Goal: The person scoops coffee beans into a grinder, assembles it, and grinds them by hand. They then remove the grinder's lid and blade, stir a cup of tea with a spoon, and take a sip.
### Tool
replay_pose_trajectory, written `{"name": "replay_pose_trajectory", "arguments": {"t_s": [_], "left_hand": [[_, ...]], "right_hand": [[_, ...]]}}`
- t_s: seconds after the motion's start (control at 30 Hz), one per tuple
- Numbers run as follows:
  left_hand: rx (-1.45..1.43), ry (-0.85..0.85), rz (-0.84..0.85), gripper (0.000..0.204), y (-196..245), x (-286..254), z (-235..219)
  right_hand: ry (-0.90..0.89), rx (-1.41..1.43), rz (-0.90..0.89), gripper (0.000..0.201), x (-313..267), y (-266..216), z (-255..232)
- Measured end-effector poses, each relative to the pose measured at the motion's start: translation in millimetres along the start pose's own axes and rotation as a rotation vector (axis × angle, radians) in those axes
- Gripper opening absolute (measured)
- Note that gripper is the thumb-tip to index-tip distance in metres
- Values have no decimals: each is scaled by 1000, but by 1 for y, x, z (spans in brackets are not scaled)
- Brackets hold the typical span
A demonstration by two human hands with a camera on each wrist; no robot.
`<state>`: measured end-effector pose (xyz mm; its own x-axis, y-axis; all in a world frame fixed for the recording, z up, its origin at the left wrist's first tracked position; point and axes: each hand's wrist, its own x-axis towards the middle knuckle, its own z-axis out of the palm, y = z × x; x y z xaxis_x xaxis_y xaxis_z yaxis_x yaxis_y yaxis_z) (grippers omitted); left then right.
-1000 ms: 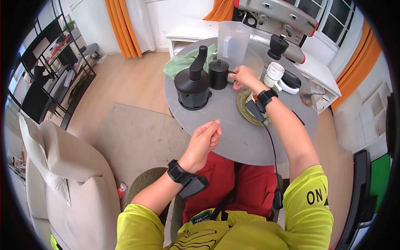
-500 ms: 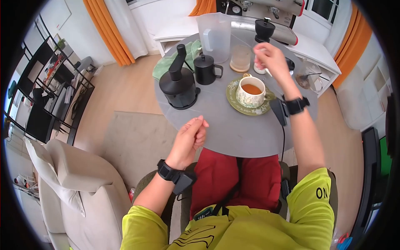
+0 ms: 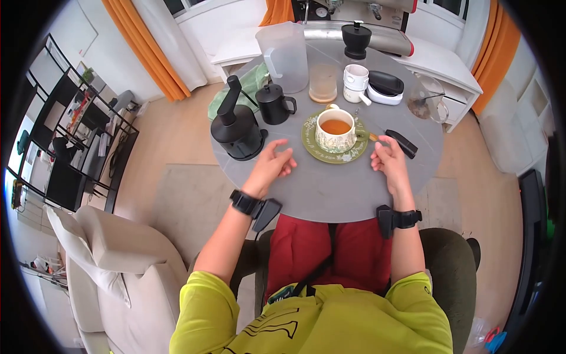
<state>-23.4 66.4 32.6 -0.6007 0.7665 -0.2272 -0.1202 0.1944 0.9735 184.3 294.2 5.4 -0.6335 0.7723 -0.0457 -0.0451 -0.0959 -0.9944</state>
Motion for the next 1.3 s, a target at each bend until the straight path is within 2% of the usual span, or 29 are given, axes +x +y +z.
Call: {"name": "replay_pose_trajectory", "arguments": {"t_s": [0.1,0.2,0.5,0.67,0.83,1.07,1.3], "left_hand": [[29,36,-31,47,-6,30,8],[63,59,-23,50,-5,47,21],[49,38,-54,44,1,59,35],[39,52,-77,41,6,48,39],[12,75,-87,40,2,23,44],[-29,19,-105,42,-9,-21,40],[-56,-8,-144,41,-7,-36,39]], "right_hand": [[-47,106,51,41,12,6,7],[-55,63,43,42,19,3,11],[-84,-6,59,35,28,7,13],[-86,-66,55,32,30,4,12],[-79,-77,67,31,7,-1,11],[-104,-68,52,31,-37,1,6],[-103,-126,63,31,-50,-2,5]]}}
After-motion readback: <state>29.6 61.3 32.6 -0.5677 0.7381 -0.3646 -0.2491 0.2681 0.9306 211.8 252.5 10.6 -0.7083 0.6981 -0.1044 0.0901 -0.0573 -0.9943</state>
